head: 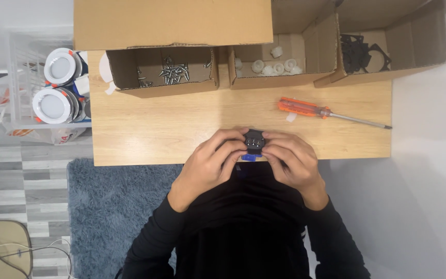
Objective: The person assembles electrical components on a wooden table, using a screwdriver to tighten screws into blue plastic covers. They handle white plastic boxes, black connectors, and small white caps, picking parts from cardboard boxes and placing them together.
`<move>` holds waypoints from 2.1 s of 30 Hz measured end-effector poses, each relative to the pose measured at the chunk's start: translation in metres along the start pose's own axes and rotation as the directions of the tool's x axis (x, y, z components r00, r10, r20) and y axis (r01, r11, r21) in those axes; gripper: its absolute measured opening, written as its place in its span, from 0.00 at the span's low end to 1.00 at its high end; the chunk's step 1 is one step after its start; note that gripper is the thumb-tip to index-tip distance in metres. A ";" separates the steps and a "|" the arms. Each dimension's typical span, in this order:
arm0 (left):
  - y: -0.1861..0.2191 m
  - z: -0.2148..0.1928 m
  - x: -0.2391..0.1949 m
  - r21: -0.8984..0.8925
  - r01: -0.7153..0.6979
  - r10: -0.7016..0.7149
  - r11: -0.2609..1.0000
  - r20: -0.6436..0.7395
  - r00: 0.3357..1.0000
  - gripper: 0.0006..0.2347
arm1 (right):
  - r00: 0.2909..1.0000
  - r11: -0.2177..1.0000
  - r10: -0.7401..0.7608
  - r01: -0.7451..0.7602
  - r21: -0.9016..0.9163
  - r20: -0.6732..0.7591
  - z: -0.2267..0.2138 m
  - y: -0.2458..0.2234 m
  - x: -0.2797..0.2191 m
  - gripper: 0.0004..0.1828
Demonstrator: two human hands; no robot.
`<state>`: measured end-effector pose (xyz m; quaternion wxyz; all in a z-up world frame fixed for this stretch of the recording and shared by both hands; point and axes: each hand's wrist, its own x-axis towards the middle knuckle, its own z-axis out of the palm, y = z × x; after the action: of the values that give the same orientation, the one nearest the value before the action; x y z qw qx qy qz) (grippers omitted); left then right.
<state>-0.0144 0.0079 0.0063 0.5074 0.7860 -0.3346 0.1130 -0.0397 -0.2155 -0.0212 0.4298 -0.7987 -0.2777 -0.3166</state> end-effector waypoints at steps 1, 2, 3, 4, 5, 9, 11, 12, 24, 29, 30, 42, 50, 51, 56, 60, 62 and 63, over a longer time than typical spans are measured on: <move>0.001 -0.001 0.001 -0.009 0.007 -0.007 1.000 0.006 1.000 0.02 | 1.000 1.000 0.015 -0.015 -0.014 0.022 -0.001 -0.001 0.002 0.01; 0.003 -0.002 0.002 -0.018 0.015 -0.015 1.000 0.012 1.000 0.02 | 0.998 0.999 0.034 -0.033 -0.028 0.044 -0.002 -0.003 0.003 0.01; 0.002 -0.002 0.000 -0.016 0.014 -0.014 1.000 0.013 1.000 0.02 | 0.999 0.999 0.033 -0.032 -0.027 0.042 -0.002 -0.003 0.002 0.01; 0.000 -0.001 -0.001 -0.005 0.016 -0.016 1.000 0.024 1.000 0.02 | 0.998 0.999 0.037 -0.035 -0.037 0.054 -0.003 -0.003 0.002 0.02; -0.002 0.000 -0.002 0.006 0.017 -0.018 1.000 0.034 0.999 0.02 | 0.997 0.998 0.042 -0.039 -0.047 0.065 -0.003 -0.003 0.002 0.03; 0.003 -0.004 0.001 0.013 0.009 -0.010 1.000 0.044 0.999 0.02 | 0.997 0.997 0.039 -0.034 -0.062 0.067 -0.005 -0.005 0.004 0.03; 0.004 -0.006 0.000 0.016 0.012 -0.014 1.000 0.095 0.995 0.02 | 0.991 0.995 0.084 -0.078 -0.057 0.102 -0.008 -0.005 0.002 0.01; 0.002 -0.006 -0.002 0.015 0.011 -0.012 1.000 0.095 0.995 0.02 | 0.991 0.995 0.083 -0.078 -0.058 0.101 -0.009 -0.006 0.003 0.01; -0.002 -0.009 -0.006 0.047 -0.037 0.029 0.998 0.164 0.986 0.04 | 0.975 0.991 0.086 -0.062 -0.122 0.203 -0.017 -0.006 0.003 0.03; 0.002 -0.011 -0.003 0.012 0.000 -0.002 1.000 0.193 0.981 0.04 | 0.969 0.990 0.076 -0.045 -0.135 0.235 -0.020 -0.003 -0.001 0.04; 0.003 -0.012 -0.002 0.014 -0.001 -0.001 1.000 0.193 0.981 0.04 | 0.969 0.990 0.074 -0.043 -0.134 0.234 -0.020 -0.003 -0.003 0.04; 0.007 -0.009 -0.001 -0.069 0.152 -0.135 0.986 0.202 0.970 0.31 | 0.955 0.987 0.138 -0.110 -0.119 0.264 -0.019 0.003 -0.019 0.05; 0.007 -0.009 0.002 -0.062 0.161 -0.146 0.985 0.200 0.969 0.33 | 0.940 0.994 0.101 -0.084 -0.064 0.327 -0.027 -0.003 -0.003 0.06; 0.008 -0.010 0.002 -0.062 0.143 -0.129 0.988 0.196 0.972 0.33 | 0.943 0.995 0.091 -0.071 -0.073 0.319 -0.030 -0.007 0.004 0.06; 0.004 -0.006 -0.002 -0.088 0.235 -0.218 0.968 0.170 0.961 0.33 | 0.863 0.984 0.148 -0.177 0.015 0.482 -0.046 -0.017 0.039 0.04; 0.009 -0.010 0.000 -0.092 0.261 -0.241 0.961 0.190 0.952 0.34 | 0.898 0.988 0.120 -0.150 0.038 0.422 -0.075 -0.012 0.102 0.05; 0.006 -0.008 -0.003 -0.075 0.249 -0.233 0.966 0.173 0.957 0.33 | 0.943 0.984 0.001 -0.060 0.168 0.333 -0.092 0.000 0.140 0.05; 0.006 -0.008 -0.005 -0.076 0.238 -0.223 0.968 0.167 0.960 0.33 | 0.944 0.985 -0.007 -0.050 0.163 0.331 -0.102 0.003 0.164 0.05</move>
<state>-0.0206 0.0156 0.0120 0.5261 0.8010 -0.2845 -0.0255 0.0409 -0.2764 0.1430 0.4469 -0.8040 -0.3629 -0.1488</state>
